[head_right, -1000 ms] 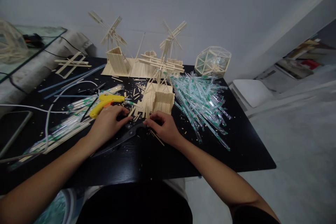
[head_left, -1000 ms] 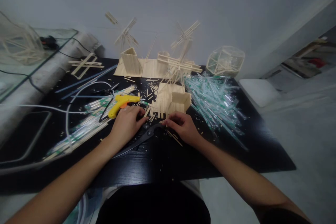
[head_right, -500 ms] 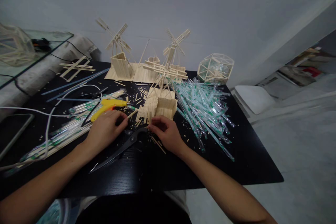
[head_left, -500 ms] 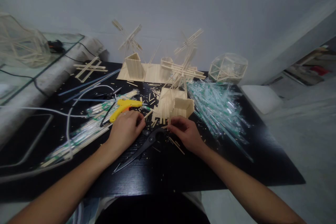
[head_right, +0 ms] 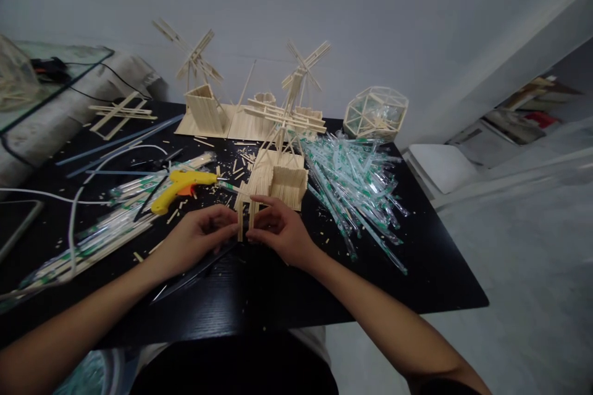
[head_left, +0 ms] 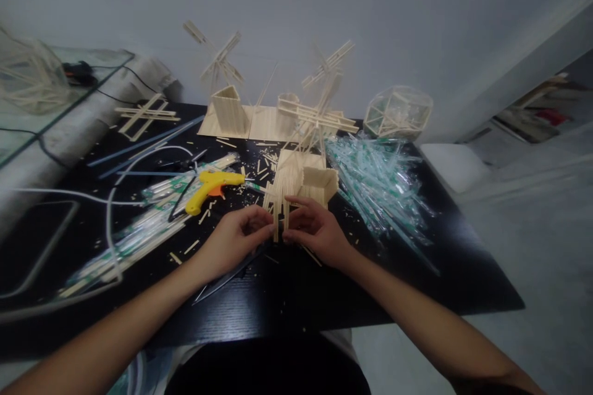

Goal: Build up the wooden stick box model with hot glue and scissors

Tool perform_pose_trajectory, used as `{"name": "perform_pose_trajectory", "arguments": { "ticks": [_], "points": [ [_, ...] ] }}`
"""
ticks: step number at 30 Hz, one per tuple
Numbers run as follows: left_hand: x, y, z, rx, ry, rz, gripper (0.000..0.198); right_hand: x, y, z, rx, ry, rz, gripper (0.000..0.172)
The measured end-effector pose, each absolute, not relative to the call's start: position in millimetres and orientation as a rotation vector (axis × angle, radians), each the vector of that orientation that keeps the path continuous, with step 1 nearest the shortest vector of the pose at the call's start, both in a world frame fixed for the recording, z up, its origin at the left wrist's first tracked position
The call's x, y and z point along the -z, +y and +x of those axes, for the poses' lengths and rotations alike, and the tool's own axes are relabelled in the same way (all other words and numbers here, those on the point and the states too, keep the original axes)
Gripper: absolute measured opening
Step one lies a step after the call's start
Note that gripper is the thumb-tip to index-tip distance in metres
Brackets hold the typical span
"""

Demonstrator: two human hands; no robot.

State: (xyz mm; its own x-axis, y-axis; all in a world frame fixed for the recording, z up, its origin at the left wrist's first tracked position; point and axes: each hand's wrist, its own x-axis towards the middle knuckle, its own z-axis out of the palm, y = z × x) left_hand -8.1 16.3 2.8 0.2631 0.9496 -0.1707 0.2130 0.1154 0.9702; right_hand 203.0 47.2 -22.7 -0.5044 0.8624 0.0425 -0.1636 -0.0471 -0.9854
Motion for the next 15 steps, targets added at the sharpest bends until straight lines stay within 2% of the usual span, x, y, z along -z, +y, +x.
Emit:
{"name": "perform_pose_trajectory", "arguments": {
  "ticks": [4,10,15],
  "points": [
    [-3.3,15.0,-6.9,-0.784,1.158,1.329,0.025,23.2,46.6,203.0,-1.674,-1.48,-0.772,0.067],
    [1.6,15.5,-6.7,-0.766,1.118,1.325,0.023,25.6,44.0,204.1,-1.753,-1.497,-0.737,0.082],
    [0.6,15.9,-6.0,-0.752,1.101,1.318,0.023,24.4,38.5,203.0,-1.59,-1.644,-0.79,0.078]
  ]
}}
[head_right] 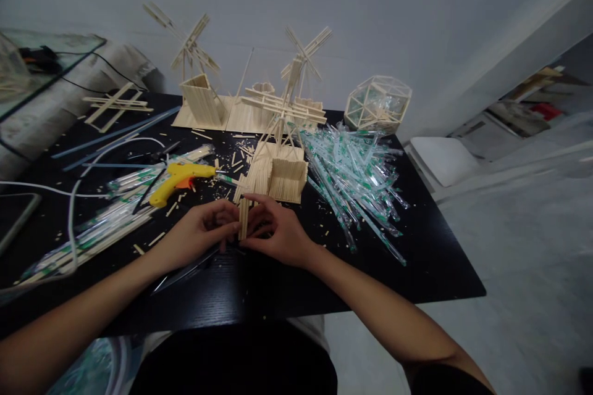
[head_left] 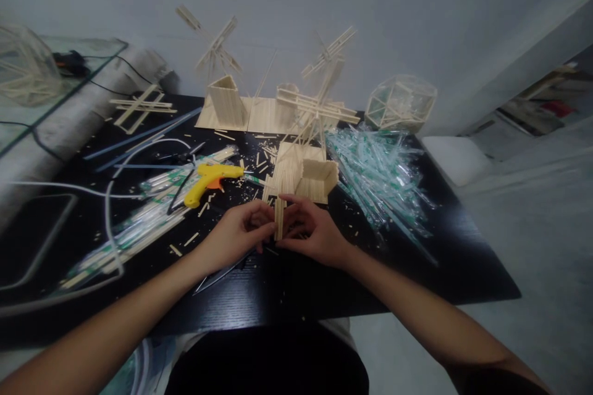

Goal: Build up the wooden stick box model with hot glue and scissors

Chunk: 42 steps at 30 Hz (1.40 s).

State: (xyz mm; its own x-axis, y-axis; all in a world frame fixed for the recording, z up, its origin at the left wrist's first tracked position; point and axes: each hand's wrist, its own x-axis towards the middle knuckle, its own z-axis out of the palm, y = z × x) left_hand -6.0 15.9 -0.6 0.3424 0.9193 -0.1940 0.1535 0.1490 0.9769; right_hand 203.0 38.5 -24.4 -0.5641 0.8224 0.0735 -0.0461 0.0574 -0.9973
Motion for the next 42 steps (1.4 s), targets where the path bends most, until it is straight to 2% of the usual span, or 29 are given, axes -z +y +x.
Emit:
{"name": "perform_pose_trajectory", "arguments": {
  "ticks": [12,31,42],
  "points": [
    [-7.5,16.6,-6.5,-0.731,1.095,1.365,0.028,20.3,35.4,204.1,-1.4,-1.86,-0.662,0.073],
    [-14.9,19.6,-8.0,-0.667,1.106,1.305,0.028,18.4,35.6,206.8,-1.238,-2.047,-0.68,0.084],
    [-12.9,19.3,-8.6,-0.645,1.106,1.299,0.032,16.9,33.4,206.9,-1.115,-2.09,-0.728,0.078]
  ]
}}
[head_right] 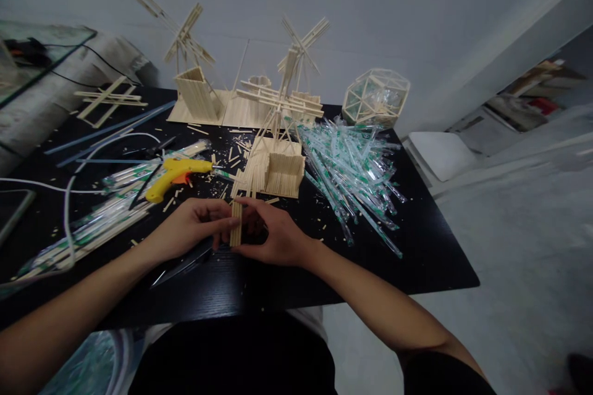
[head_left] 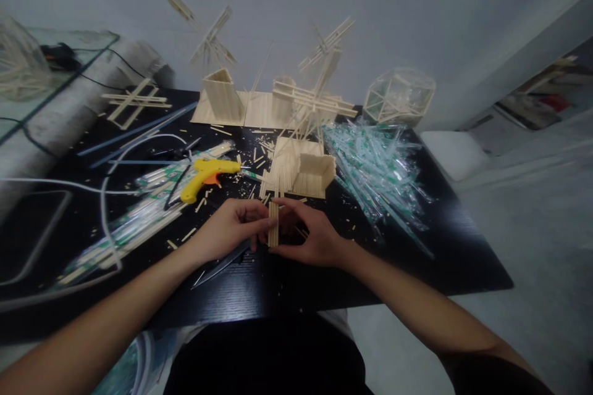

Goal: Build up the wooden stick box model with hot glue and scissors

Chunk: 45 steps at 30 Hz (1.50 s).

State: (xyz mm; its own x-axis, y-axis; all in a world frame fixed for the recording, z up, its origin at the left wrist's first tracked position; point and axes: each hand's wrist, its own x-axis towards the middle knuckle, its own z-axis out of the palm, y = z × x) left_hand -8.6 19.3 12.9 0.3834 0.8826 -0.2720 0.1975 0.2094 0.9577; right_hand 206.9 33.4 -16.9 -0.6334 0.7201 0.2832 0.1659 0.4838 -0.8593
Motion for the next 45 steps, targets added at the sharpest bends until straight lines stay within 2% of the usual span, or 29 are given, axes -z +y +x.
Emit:
{"name": "perform_pose_trajectory", "arguments": {
  "ticks": [11,17,20,23,26,32,34,40,45],
  "points": [
    [-10.4,17.6,-13.2,-0.626,1.046,1.384,0.027,16.4,33.2,207.1,-1.085,-2.096,-0.689,0.075],
    [-15.9,18.0,-30.4,-0.932,1.491,1.984,0.028,16.8,34.3,206.0,-1.218,-1.951,-0.738,0.076],
    [-22.9,27.0,-52.4,-1.059,1.946,2.059,0.033,20.4,37.7,206.5,-1.267,-1.864,-0.781,0.077],
    [-25.5,38.9,-76.6,-0.692,2.325,2.074,0.034,25.3,40.9,206.9,-1.241,-1.838,-0.807,0.077],
    [-20.6,47.9,-93.4,-0.314,2.412,2.054,0.047,28.7,42.5,207.1,-1.171,-1.869,-0.843,0.078],
    [-13.3,53.0,-97.4,-0.153,2.311,2.176,0.053,28.2,44.1,207.0,-1.176,-1.863,-0.9,0.077],
    [-15.9,52.3,-95.8,-0.2,2.355,2.111,0.056,27.6,44.8,207.0,-1.196,-1.842,-0.913,0.077],
    [-21.7,47.0,-94.9,-0.692,2.266,1.8,0.053,27.7,47.3,208.2,-1.206,-1.823,-0.918,0.077],
    [-19.5,46.2,-93.6,-0.706,2.241,1.827,0.05,27.5,49.1,208.8,-1.201,-1.815,-0.935,0.078]
  ]
}}
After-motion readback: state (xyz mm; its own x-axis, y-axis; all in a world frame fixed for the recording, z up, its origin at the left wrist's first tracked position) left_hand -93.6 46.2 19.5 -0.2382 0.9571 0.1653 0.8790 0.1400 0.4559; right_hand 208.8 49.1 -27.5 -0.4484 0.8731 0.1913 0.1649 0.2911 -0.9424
